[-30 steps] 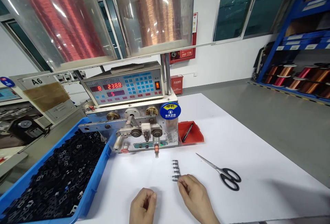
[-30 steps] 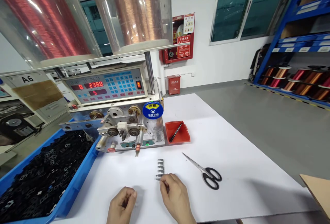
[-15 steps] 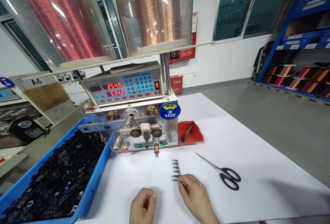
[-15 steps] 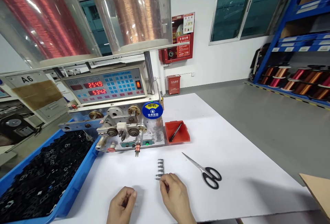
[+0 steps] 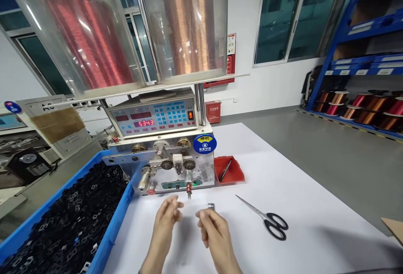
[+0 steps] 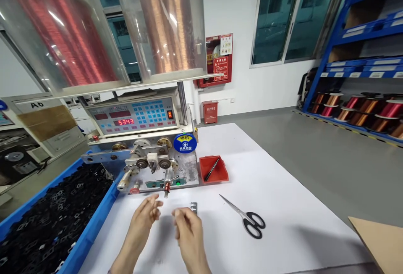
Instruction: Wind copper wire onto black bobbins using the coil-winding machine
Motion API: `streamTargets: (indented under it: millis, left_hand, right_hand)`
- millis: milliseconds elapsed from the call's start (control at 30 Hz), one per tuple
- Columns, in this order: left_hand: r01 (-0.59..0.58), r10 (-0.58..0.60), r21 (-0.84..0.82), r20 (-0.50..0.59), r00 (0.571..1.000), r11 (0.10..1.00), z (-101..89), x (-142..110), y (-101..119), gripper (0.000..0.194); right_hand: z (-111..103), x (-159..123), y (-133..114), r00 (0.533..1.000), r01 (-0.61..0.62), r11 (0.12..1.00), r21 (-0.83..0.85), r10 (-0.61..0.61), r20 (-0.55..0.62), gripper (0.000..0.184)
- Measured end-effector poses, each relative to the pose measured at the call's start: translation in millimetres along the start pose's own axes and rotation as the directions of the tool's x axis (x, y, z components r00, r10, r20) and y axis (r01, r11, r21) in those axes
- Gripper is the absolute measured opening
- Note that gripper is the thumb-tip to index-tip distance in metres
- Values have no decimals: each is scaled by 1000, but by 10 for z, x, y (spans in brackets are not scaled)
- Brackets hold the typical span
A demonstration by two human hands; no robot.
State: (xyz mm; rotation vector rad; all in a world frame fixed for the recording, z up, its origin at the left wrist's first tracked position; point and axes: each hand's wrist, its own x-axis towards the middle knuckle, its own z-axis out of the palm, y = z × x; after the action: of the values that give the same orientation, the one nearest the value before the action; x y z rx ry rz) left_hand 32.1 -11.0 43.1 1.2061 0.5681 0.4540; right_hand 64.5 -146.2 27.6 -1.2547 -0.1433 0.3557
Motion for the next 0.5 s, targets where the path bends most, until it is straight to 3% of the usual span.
streamTargets:
  millis: [67,133,200,267,333,400,433,467,500]
  left_hand:
    - [59,-45,-128,110,993,990,169,93,202,47]
    - [130,-92,-166,219,971,977,304,159,318,42]
    - [174,-122,-170,276,953,970,382,201,356,38]
    - [186,-128,-181,291,948,966,406,227,349,38]
    - [191,-130,-196,287,949,962,397,241,331,40]
    - [205,-143,-209,278,950,956,378,251,321,41]
    - [216,-153,-213,277,949,953,371,255,322,41]
    - [232,-167,-213,285,944,949,367,259,325,40]
    - [252,-183,-211,300,936,944,366,263,330,39]
  right_hand:
    - [267,54,-159,980,-199,945,260,187,69,49]
    - [461,121,-299,952,-305,845,438,281,121,50]
    - [561,171,-383,943,-329,780,532,305,136,48]
    - [571,181,-374,947,-317,782,538,293,132,47]
    - [501,153,-248,962,-272,877,395,235,140,43]
    - [366,113,-7,983,-101,993,53,92,161,36]
    - [278,99,142,985,55,982,-183,-23,172,31]
    - [182,94,296,966,243,877,-414,-180,185,25]
    - [84,95,444,931,363,714,-599,-300,207,19]
